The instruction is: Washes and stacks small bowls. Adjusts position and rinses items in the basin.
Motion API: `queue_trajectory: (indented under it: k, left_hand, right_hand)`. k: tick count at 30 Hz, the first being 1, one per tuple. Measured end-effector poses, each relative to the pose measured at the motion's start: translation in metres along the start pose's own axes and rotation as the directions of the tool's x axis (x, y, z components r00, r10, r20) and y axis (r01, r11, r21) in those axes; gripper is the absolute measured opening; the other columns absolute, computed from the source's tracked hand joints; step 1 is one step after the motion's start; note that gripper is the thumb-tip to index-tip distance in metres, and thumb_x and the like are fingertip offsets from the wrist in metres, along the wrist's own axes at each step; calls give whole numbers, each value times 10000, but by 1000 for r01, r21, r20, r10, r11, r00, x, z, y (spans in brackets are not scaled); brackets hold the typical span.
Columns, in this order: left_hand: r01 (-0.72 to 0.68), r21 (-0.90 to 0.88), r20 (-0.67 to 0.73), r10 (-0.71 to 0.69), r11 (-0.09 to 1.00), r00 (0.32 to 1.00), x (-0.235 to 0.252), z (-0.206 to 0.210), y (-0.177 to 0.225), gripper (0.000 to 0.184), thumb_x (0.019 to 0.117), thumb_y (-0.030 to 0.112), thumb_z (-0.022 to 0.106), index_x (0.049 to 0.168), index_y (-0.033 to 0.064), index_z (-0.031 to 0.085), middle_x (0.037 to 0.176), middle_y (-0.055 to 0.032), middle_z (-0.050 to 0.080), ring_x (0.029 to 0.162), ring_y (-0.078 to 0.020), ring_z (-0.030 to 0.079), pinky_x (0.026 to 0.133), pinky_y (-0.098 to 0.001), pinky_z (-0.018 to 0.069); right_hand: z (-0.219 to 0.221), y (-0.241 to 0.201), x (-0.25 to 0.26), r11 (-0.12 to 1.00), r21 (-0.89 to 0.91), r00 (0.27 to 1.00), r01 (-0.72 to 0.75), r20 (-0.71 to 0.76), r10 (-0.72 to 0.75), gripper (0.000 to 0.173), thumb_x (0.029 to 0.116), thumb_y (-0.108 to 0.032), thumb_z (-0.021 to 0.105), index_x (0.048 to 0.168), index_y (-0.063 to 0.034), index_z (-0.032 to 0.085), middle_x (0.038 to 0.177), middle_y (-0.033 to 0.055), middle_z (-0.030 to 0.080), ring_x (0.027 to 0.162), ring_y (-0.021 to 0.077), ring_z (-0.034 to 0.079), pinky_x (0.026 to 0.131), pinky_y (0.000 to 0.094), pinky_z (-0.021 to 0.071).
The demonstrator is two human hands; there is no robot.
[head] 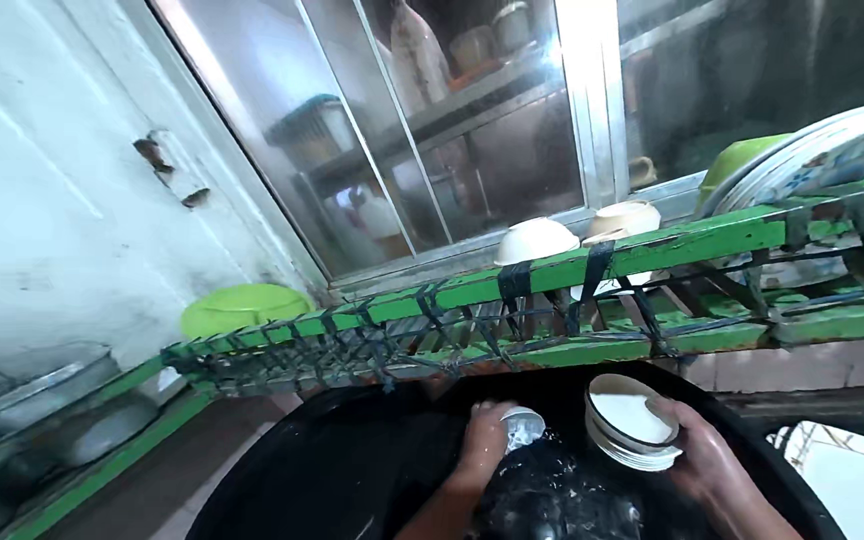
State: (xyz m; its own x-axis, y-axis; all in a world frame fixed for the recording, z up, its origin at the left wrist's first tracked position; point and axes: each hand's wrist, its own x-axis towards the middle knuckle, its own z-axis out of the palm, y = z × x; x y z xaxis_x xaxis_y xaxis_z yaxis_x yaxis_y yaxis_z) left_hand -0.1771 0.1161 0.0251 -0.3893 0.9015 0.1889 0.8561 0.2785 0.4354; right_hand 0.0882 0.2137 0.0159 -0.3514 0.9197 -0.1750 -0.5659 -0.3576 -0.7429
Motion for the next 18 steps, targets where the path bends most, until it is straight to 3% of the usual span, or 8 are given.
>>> queue_trajectory:
  k: [2,4,6,8,11,13,15,18]
  left_hand:
    - [-116,228,-16,123,967,992,-9,-26,18,443,962,2,529,1326,192,693,1358,-132,646,1348,-353,524,1156,-499,396]
    - [-83,279,-20,92,957,996,-18,-49,38,413,992,32,495,1348,149,668,1368,-137,637,1346,-342,532,1151,-481,403]
    - [10,118,-85,0,993,996,-22,-64,56,330,1022,64,481,1277,30,688,1300,-203,659,1291,-344,577,1131,-474,422]
    - [159,-221,-83,-181,962,980,-23,-69,74,302,1054,130,506,1228,-63,659,1248,-244,652,1219,-318,608,1080,-455,455]
    - [264,-672,58,-305,692,950,-25,-59,98,301,1046,184,569,1248,-29,635,1177,-187,679,1073,-240,669,947,-423,550]
    - [301,-768,152,-294,566,943,-29,-48,115,280,1030,163,578,1235,-18,641,1116,-176,688,1001,-234,680,885,-416,570]
    - [339,-770,212,-284,540,935,-29,-34,124,266,1017,137,581,1217,-26,647,1084,-183,687,974,-243,674,866,-419,564]
    - [393,-767,271,-300,507,915,-29,-16,126,306,1043,178,560,1258,-29,627,1165,-205,672,1063,-268,662,924,-441,548]
  right_hand:
    - [0,3,0,997,-69,1000,21,-8,-22,411,1027,-233,477,1395,-51,499,1110,164,684,956,247,705,781,442,607]
    - [-1,6,0,985,-167,999,36,5,-36,480,1016,-246,494,1459,-66,448,1189,168,656,1021,249,685,831,447,591]
    - [0,7,-1,958,-283,999,54,8,-54,532,985,-239,528,1480,-63,439,1229,173,635,1053,243,664,849,441,574]
    - [-3,10,1,925,-374,998,65,18,-63,561,969,-236,557,1484,-46,446,1300,186,605,1120,255,632,902,453,547]
    - [-4,16,6,898,-437,998,55,38,-42,564,916,-233,604,1441,-48,518,1331,181,610,1167,264,618,940,467,531]
    - [-4,20,5,901,-433,998,35,61,-9,536,910,-237,616,1413,-61,550,1281,162,641,1130,247,639,920,448,543]
    - [-4,23,0,915,-402,996,28,92,10,507,929,-251,591,1397,-59,554,1218,144,668,1074,221,664,890,422,562]
    - [-3,22,-6,941,-338,993,13,114,27,454,979,-266,549,1379,-52,558,1180,139,688,1049,216,682,884,414,573]
